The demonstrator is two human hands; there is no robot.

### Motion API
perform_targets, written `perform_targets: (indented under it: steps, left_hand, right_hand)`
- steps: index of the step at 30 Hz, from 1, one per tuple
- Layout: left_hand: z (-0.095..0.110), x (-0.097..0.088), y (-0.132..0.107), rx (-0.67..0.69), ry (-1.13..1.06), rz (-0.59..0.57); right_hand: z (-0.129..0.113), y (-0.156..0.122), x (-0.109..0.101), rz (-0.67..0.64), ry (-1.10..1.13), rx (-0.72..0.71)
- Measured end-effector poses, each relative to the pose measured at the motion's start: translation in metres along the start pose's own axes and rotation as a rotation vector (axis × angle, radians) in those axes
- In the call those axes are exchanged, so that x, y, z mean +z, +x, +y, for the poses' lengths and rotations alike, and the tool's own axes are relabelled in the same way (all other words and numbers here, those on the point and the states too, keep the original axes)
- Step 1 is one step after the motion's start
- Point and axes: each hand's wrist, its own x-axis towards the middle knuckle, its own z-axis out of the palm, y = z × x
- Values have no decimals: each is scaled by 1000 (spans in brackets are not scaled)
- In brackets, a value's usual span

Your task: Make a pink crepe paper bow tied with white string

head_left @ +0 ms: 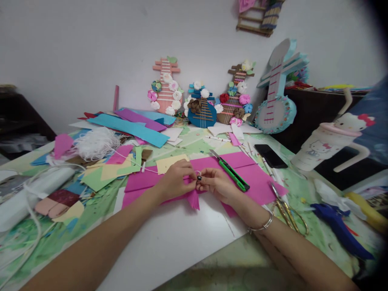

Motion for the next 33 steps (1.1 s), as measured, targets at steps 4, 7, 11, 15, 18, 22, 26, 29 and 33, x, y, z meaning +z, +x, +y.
perform_targets:
  steps: [4, 7, 11, 15, 18, 22, 26, 29, 33]
  left_hand:
    - [-1, -2, 0, 138, -11, -28]
    - [-2, -4, -1, 119, -35, -26]
    - [-3, -4, 0, -51, -98, -30]
    - [-6, -1, -1, -211, -184, -81]
    - [-7, 1, 0, -279, -216, -93]
    - [-5, 1, 0, -272, -199, -112]
    - [-4, 2, 1, -273, -199, -119]
    - [-5, 3, 0, -307, -238, -122]
    - [-7, 6, -1, -353, -270, -124]
  right_hand:
    - [-1, 0, -3, 23, 30, 24]
    - [-2, 0, -3, 43, 31, 18]
    - [-4, -1, 0, 52, 13, -32]
    - [-5, -3, 3, 84, -30, -31]
    - [-5, -3, 5, 88, -76, -51]
    - [-5, -2, 5, 85, -131, -78]
    - [-7, -2, 1, 43, -165, -83]
    - [-6, -1, -4, -21, -195, -69]
    - [-4, 1, -6, -40, -258, -111]
